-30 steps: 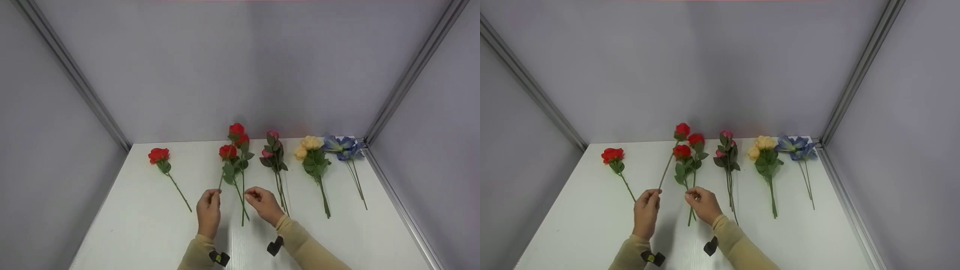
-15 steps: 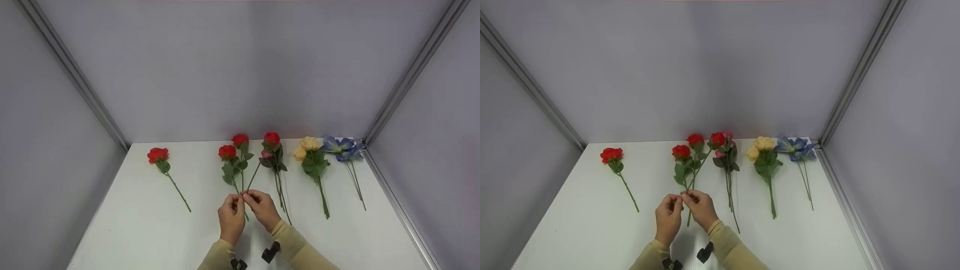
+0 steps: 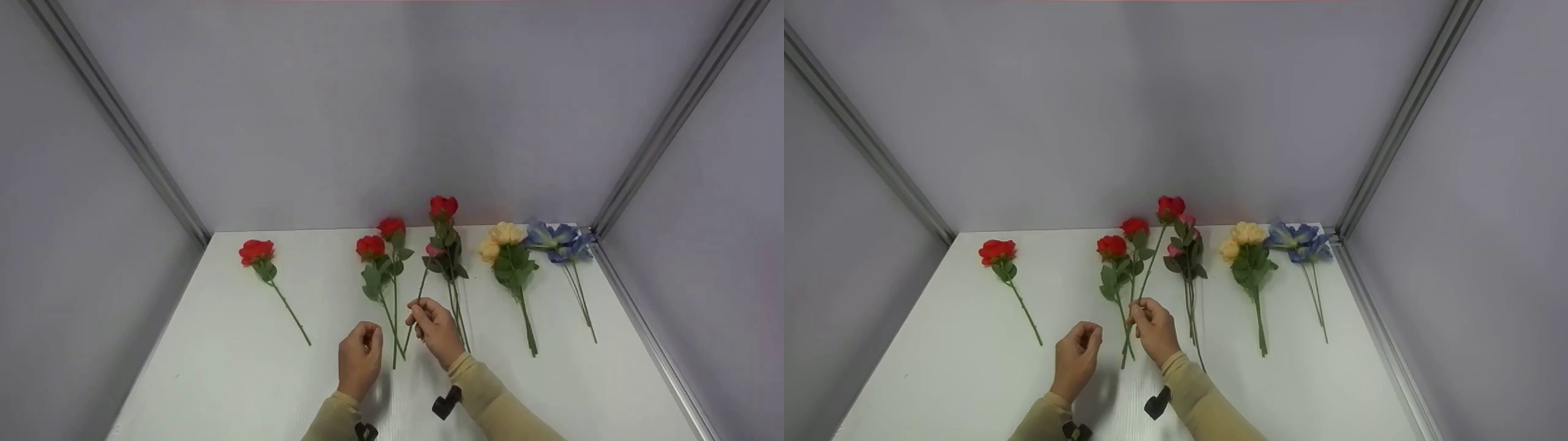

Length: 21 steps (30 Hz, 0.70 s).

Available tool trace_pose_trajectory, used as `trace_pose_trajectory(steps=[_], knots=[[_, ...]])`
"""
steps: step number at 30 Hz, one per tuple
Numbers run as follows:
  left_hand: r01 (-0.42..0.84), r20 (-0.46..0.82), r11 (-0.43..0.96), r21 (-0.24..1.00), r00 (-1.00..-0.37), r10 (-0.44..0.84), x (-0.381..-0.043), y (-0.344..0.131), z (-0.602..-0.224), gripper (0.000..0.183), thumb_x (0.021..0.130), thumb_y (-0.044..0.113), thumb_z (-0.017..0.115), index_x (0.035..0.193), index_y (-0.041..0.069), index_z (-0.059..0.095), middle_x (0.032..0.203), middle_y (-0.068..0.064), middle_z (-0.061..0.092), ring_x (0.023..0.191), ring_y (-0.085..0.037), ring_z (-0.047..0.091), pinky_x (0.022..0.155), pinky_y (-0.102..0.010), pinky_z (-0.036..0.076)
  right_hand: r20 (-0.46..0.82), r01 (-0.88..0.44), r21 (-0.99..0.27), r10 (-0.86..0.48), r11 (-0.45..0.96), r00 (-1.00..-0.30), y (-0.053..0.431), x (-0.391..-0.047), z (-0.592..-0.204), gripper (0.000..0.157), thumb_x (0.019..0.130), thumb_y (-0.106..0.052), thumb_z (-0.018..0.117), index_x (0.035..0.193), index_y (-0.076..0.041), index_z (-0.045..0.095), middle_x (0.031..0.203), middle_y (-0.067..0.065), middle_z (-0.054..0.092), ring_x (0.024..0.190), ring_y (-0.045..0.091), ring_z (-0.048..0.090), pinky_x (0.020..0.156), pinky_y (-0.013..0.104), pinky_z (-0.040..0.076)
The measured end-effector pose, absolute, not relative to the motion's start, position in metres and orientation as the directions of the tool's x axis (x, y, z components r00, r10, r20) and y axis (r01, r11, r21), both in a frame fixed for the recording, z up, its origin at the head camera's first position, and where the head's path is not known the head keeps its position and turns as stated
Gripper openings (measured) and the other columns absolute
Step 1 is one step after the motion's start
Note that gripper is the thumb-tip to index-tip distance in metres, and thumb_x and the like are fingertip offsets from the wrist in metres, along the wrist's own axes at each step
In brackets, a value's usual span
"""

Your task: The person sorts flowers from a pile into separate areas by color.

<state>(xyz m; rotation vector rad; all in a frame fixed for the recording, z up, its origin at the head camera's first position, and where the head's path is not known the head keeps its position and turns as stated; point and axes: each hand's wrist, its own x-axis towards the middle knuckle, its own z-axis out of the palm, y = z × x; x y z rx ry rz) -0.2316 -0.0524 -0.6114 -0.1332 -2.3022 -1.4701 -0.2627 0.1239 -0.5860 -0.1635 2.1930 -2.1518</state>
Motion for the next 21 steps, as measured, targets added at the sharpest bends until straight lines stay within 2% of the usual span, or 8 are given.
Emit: trace_pose_trajectory(steps=[6, 13, 17, 21], knots=[[0.194, 0.348, 0.544, 0.816, -0.917, -0.195, -0.252, -0.106, -0.624, 0.012, 0.094, 0.013, 0.059, 0.085, 0.011, 0.065, 0.068, 0.006, 0.056, 0.059, -0.01, 0.049, 0.055, -0.027, 0.042, 0.042, -0.051, -0.994, -0.093, 0.098, -0.995, 0.13, -0.274, -0.598, 0.029, 0.1, -0.033, 0.051, 0.114, -0.011, 0.063, 0.081, 0.006, 0.057, 0.07, 0.019, 0.049, 0.058, 0.024, 0.042], [-0.105, 0.182, 0.666, 0.739, -0.92, -0.347, -0.281, -0.162, -0.646, 0.017, 0.094, 0.02, 0.057, 0.091, 0.006, 0.066, 0.078, -0.007, 0.065, 0.068, -0.023, 0.059, 0.063, -0.041, 0.046, 0.051, -0.058, -0.957, -0.033, 0.283, -0.998, 0.127, -0.287, -0.613, 0.024, 0.098, -0.035, 0.054, 0.101, -0.018, 0.07, 0.078, 0.001, 0.058, 0.067, 0.014, 0.049, 0.058, 0.026, 0.041], [-0.234, 0.053, 0.67, 0.704, -0.924, -0.379, -0.289, -0.18, -0.661, 0.022, 0.094, 0.022, 0.055, 0.094, 0.001, 0.063, 0.085, -0.014, 0.066, 0.074, -0.029, 0.062, 0.067, -0.047, 0.047, 0.002, 0.0, -0.952, 0.006, 0.305, -1.0, 0.12, -0.297, -0.623, 0.024, 0.097, -0.034, 0.056, 0.096, -0.015, 0.07, 0.078, 0.001, 0.06, 0.065, 0.014, 0.05, 0.056, 0.027, 0.043], [-0.314, -0.044, 0.657, 0.686, -0.919, -0.393, -0.292, -0.186, -0.672, 0.03, 0.096, 0.028, 0.053, 0.099, -0.001, 0.06, 0.092, -0.019, 0.066, 0.08, -0.034, 0.063, 0.071, -0.048, 0.047, -0.044, 0.054, -0.932, 0.035, 0.359, -0.998, 0.113, -0.307, -0.635, 0.028, 0.097, -0.034, 0.056, 0.1, -0.01, 0.071, 0.078, -0.001, 0.062, 0.064, 0.012, 0.052, 0.055, 0.027, 0.044]])
